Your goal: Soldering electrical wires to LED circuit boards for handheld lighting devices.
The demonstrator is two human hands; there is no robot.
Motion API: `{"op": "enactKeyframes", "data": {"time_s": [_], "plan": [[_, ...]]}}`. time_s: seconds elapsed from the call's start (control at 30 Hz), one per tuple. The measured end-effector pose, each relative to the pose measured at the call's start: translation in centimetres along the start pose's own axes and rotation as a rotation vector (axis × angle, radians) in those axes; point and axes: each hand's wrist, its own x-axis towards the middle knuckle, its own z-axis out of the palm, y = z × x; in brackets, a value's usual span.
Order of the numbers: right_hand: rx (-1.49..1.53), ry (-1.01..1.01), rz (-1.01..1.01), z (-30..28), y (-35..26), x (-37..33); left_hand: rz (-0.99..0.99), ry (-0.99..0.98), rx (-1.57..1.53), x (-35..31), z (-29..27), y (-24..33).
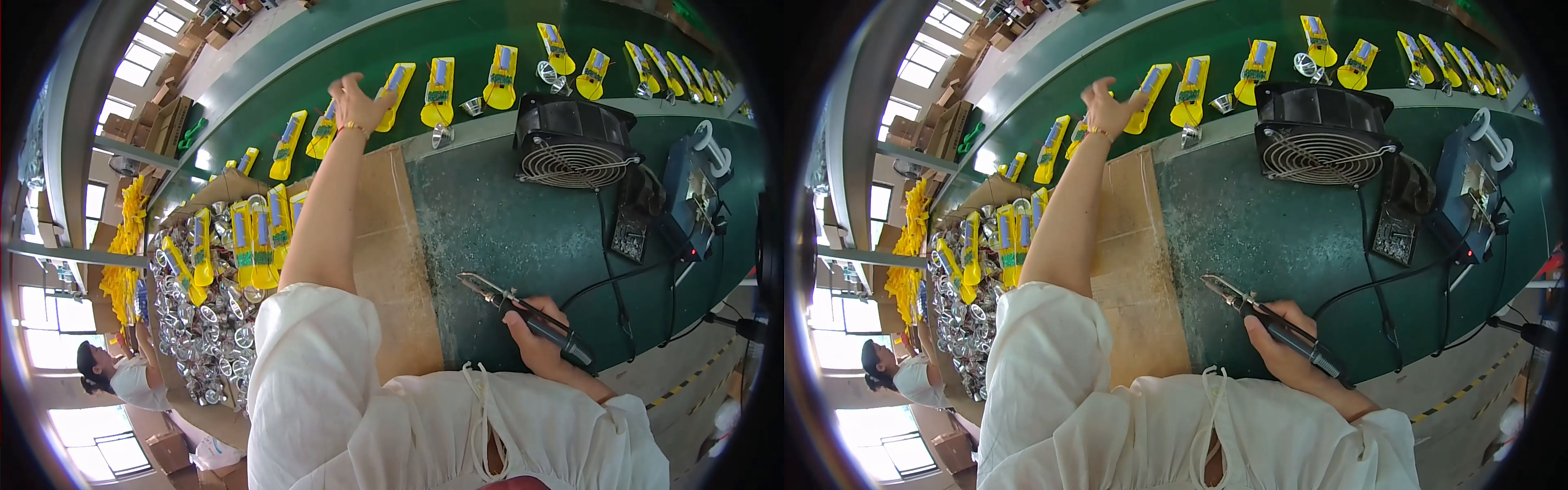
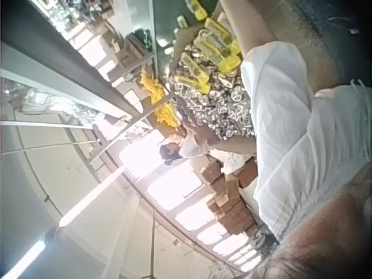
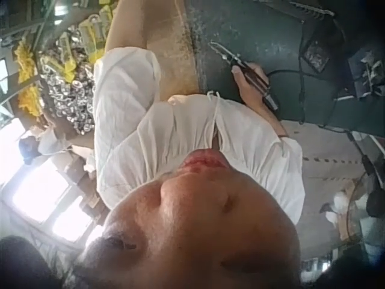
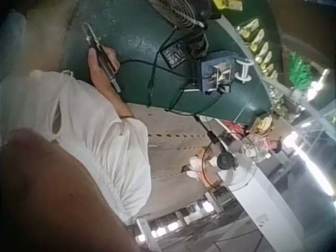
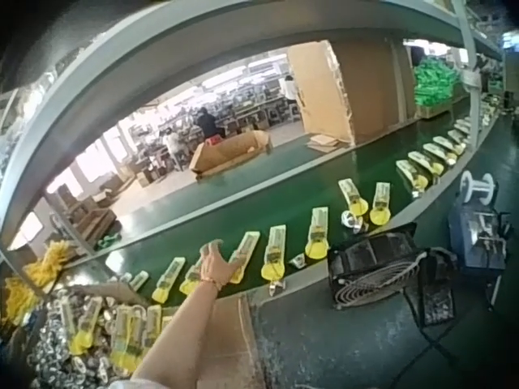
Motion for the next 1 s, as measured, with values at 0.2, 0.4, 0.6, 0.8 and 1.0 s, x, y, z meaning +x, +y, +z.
{"op": "enactKeyframes", "data": {"time_s": [0.2, 0.4, 0.6, 0.8, 1.0], "plan": [[0.018, 0.045, -0.065, 0.3, 1.4, -0.1, 0.050, -0.389, 0.068, -6.8, -3.2, 0.2], [0.070, 0.087, -0.067, 0.7, 2.0, 0.1, 0.022, -0.352, -0.038, -23.2, -12.2, 1.6], [0.123, 0.110, -0.090, 0.8, 1.7, -0.1, -0.177, -0.211, -0.296, -31.7, -16.8, 0.6], [0.089, 0.141, -0.132, 1.3, 2.3, -0.1, -0.060, 0.136, 0.456, -32.0, -21.3, -7.4], [0.081, 0.135, -0.160, 1.5, 2.2, -0.5, 0.016, 0.021, 0.895, -32.1, -21.6, -11.4]]}}
